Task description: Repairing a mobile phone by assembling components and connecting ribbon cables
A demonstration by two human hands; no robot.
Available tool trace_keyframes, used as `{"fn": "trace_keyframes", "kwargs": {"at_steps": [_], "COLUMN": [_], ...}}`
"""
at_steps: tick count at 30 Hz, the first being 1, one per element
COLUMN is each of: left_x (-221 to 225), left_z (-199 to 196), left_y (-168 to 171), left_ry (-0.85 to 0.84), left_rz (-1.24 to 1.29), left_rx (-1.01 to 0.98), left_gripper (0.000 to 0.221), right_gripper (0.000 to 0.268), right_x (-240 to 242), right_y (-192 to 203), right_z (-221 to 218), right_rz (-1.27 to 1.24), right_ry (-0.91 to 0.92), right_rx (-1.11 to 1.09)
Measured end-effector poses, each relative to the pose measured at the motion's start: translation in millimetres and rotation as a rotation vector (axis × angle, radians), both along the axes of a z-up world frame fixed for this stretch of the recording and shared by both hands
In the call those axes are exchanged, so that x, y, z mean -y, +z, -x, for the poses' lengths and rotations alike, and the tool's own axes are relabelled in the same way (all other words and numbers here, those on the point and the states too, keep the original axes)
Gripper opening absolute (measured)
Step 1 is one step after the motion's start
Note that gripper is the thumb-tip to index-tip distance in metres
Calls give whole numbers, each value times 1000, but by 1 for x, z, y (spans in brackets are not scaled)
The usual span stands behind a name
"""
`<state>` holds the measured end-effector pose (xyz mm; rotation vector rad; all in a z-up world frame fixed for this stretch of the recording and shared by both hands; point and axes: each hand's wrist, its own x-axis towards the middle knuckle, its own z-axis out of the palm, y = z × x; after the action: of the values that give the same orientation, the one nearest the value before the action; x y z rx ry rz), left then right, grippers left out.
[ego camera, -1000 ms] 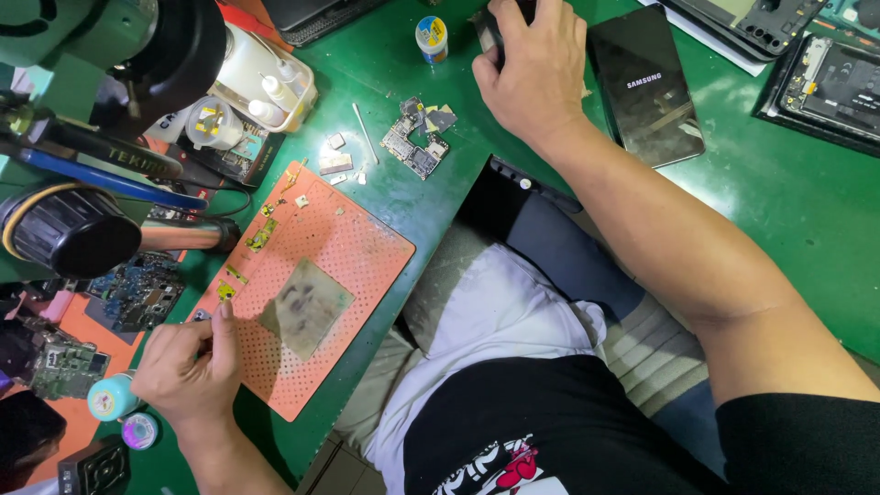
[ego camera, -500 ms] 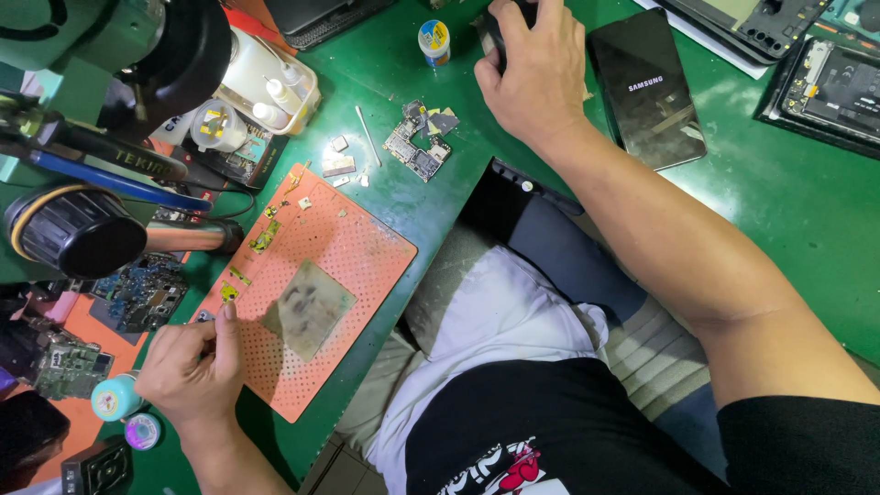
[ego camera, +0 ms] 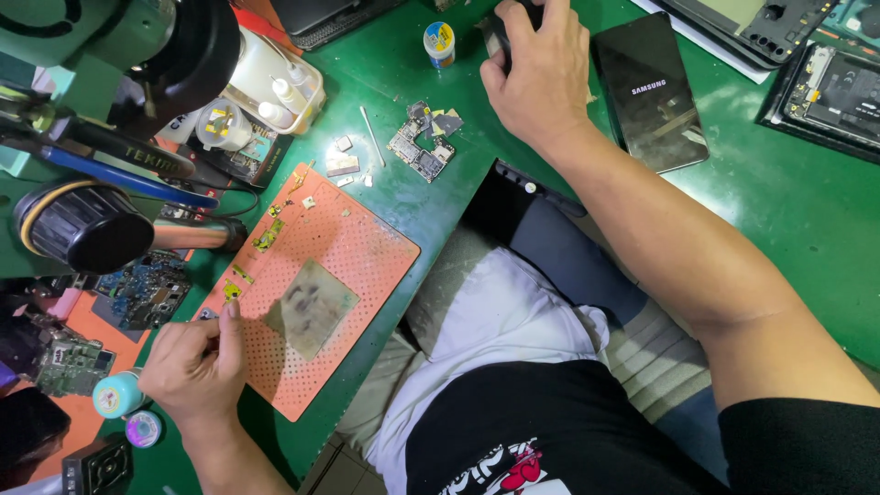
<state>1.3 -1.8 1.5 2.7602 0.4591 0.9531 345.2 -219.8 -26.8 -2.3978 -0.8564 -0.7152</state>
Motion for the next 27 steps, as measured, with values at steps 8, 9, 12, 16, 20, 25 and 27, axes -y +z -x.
{"fn": "trace_keyframes", "kwargs": {"at_steps": [8, 9, 12, 16, 20, 25, 27], "left_x": [3, 2, 2, 3, 8, 6, 6], "left_z": [-4, -4, -3, -6, -9, -7, -6], "left_y": [8, 7, 9, 13, 25, 28, 29], "left_ry": [-23, -26, -36, -22, -36, -35, -26], "left_rz": [10, 9, 28, 24, 5, 9, 1], "left_rx": [16, 16, 33, 46, 67, 110, 107], "left_gripper": [31, 31, 33, 33, 39, 37, 33], "right_gripper": [34, 34, 33, 31, 30, 31, 31], "right_x": [0, -1, -1, -1, -2, -3, -3], "right_y": [2, 1, 3, 3, 3, 2, 2], "right_z": [0, 0, 1, 1, 1, 1, 2], "right_rz": [-16, -13, -18, -20, -11, -27, -30], "right_ry": [39, 36, 51, 72, 74, 81, 92], "right_rx": [-31, -25, -35, 8, -22, -66, -49]}}
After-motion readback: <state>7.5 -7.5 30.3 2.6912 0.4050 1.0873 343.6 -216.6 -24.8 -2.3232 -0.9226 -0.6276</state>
